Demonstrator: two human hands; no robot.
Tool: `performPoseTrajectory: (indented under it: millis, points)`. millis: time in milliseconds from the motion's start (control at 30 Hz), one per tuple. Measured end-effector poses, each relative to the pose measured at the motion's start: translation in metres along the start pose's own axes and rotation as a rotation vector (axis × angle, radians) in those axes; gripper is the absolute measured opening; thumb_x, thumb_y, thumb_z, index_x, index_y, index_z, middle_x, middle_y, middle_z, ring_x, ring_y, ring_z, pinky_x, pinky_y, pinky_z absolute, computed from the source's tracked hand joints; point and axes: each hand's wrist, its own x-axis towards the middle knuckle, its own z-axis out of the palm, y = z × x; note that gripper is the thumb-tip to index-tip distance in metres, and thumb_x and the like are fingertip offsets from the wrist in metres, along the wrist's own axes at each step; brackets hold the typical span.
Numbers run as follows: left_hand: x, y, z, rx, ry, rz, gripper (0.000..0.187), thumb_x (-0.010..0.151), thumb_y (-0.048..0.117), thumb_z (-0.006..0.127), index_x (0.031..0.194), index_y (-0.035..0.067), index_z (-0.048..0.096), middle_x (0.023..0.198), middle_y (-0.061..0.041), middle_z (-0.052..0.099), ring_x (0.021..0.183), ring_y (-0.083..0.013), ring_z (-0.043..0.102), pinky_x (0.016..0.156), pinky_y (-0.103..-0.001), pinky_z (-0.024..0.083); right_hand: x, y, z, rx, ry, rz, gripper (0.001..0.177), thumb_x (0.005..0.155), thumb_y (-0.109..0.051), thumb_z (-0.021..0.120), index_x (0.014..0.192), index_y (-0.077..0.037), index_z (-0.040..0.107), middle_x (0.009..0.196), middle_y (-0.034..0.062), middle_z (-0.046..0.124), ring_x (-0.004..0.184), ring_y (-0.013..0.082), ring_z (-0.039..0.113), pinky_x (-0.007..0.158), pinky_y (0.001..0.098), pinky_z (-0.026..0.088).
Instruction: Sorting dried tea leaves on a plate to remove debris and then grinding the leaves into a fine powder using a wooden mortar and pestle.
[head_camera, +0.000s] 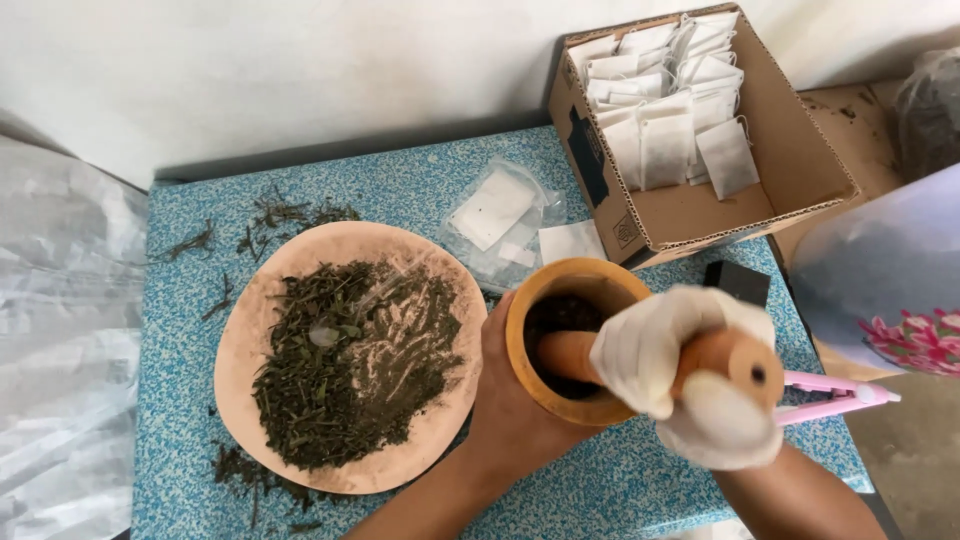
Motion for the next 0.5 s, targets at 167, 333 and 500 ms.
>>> performPoseTrajectory:
  millis: [167, 333, 500]
  points:
    - [0.003, -0.011, -0.003, -0.213, -0.172, -0.060, 0.135, 0.078, 0.052, 0.094, 0.172, -0.001, 0.014, 0.176, -0.027, 0.036, 0.166, -0.0441, 0.041, 0.134, -0.059, 0.038, 0.003, -0.009, 0.011, -0.705, -0.556, -0.283, 0.031, 0.108, -0.037, 0.059, 0.089, -0.012, 0.058, 0.075, 0.0004, 0.059, 0.061, 0.0218, 0.061, 0.064, 0.0379, 0.057]
    - [0.007, -0.007, -0.005, -0.190, -0.138, 0.045, 0.139, 0.073, 0.046, 0.102, 0.171, -0.002, 0.016, 0.170, -0.028, 0.040, 0.161, -0.0464, 0.048, 0.133, -0.060, 0.044, -0.001, -0.010, 0.024, -0.601, -0.071, -0.102, 0.004, 0.069, -0.006, 0.053, 0.067, -0.007, 0.049, 0.061, 0.0046, 0.044, 0.051, 0.0196, 0.038, 0.051, 0.0333, 0.037]
    - [0.024, 0.018, -0.011, -0.148, -0.092, -0.073, 0.114, 0.061, 0.048, 0.100, 0.152, 0.003, 0.049, 0.144, -0.016, 0.068, 0.134, -0.0346, 0.072, 0.116, -0.047, 0.057, -0.008, 0.004, 0.031, -0.212, 0.038, -0.034, 0.016, 0.092, -0.007, 0.062, 0.078, -0.005, 0.056, 0.061, 0.0047, 0.048, 0.050, 0.0164, 0.040, 0.051, 0.0311, 0.035]
